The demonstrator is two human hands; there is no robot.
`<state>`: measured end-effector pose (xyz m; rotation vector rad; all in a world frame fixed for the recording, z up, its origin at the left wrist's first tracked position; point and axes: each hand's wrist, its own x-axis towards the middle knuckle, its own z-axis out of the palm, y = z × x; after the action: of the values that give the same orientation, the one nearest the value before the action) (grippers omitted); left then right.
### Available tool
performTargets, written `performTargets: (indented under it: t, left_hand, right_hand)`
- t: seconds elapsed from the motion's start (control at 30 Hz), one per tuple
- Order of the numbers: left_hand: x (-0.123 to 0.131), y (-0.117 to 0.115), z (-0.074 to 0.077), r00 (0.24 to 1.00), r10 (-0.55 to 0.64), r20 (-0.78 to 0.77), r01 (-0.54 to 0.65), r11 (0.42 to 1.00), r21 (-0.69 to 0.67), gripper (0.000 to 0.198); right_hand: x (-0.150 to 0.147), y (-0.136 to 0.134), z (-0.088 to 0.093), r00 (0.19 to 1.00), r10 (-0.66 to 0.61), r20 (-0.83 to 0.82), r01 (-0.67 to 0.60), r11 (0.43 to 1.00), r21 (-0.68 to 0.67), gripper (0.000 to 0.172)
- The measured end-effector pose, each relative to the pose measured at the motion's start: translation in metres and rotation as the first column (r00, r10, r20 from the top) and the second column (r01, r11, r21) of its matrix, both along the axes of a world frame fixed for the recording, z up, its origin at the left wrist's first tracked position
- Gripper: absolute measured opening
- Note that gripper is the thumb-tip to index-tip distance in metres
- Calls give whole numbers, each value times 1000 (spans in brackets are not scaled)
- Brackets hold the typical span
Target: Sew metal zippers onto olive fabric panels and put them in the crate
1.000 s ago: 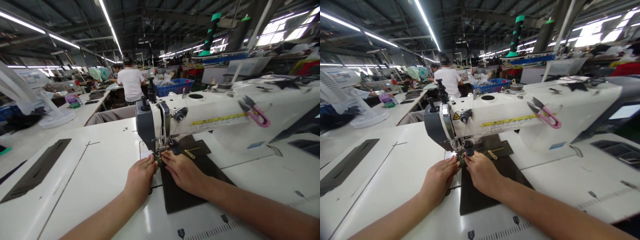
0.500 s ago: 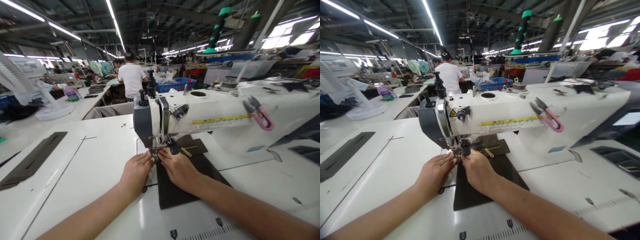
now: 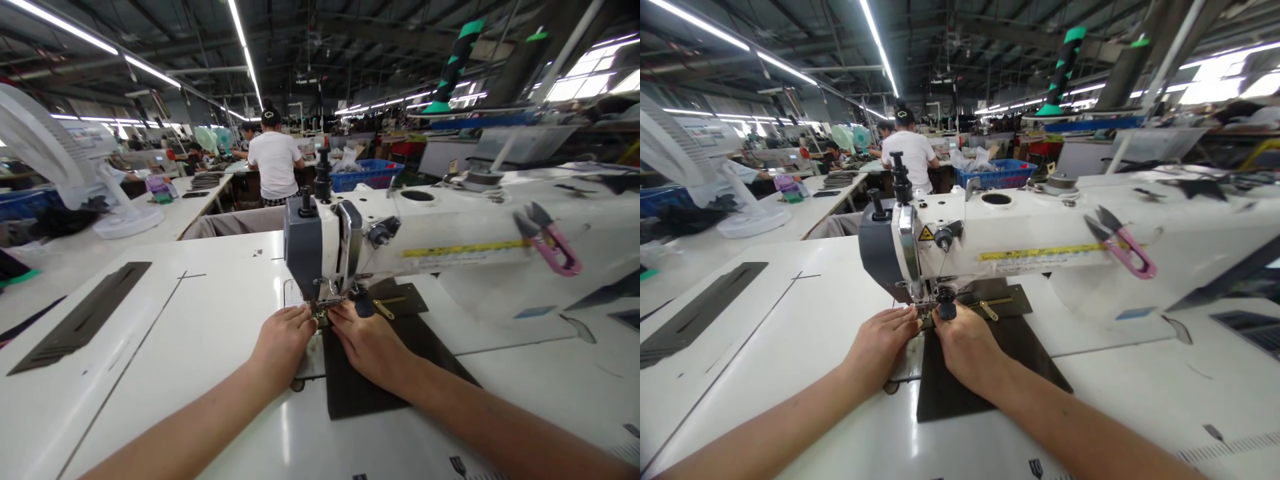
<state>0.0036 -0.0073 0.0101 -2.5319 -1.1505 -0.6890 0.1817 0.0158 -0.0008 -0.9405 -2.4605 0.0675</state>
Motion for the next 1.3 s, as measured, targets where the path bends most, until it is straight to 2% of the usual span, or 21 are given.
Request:
performTargets:
  t: [0.13, 0.4, 0.67, 0.8, 0.9, 1.0, 1.07, 1.13, 1.2, 1.3]
  left_hand:
    - [0, 3, 0, 1000, -1, 21, 0, 999, 32, 23]
    - [-10, 0, -2, 997, -66, -30, 65, 997, -27, 22]
    - [-10, 2, -3, 997, -73, 15, 73, 997, -7, 23]
    - [-12, 3, -2, 988, -32, 149, 36, 999, -21, 22]
    - [-13, 0, 1, 986, 73, 151, -63, 995, -74, 25]
    - [-10, -14, 3, 969, 246, 19, -240, 958, -156, 32]
    - [-3, -30, 3, 952, 293, -85, -305, 925, -225, 42]
    - [7, -50, 2, 955, 260, -141, -292, 906, -306, 50]
    - [17, -68, 3, 971, 203, -124, -236, 889, -393, 46]
    - [33, -89, 7, 986, 146, 79, -84, 849, -521, 32]
  right_hand:
    - [0, 3, -2, 999, 3, -45, -2, 1000, 30, 25]
    - [2, -2, -2, 992, 51, -111, -49, 998, 29, 28]
    - [1, -2, 1, 988, 22, -150, -20, 1000, 10, 23]
    - [2, 1, -3, 993, -70, -91, 73, 997, 25, 24]
    - [12, 1, -8, 978, -205, 26, 204, 978, 34, 42]
    - [30, -9, -15, 955, -262, 142, 255, 965, 63, 58]
    - [42, -25, -20, 943, -288, 169, 272, 956, 109, 63]
    - [51, -46, -24, 936, -310, 164, 287, 946, 150, 66]
    - [56, -69, -25, 936, -317, 152, 289, 940, 182, 66]
    - [57, -98, -24, 943, -304, 134, 269, 935, 232, 66]
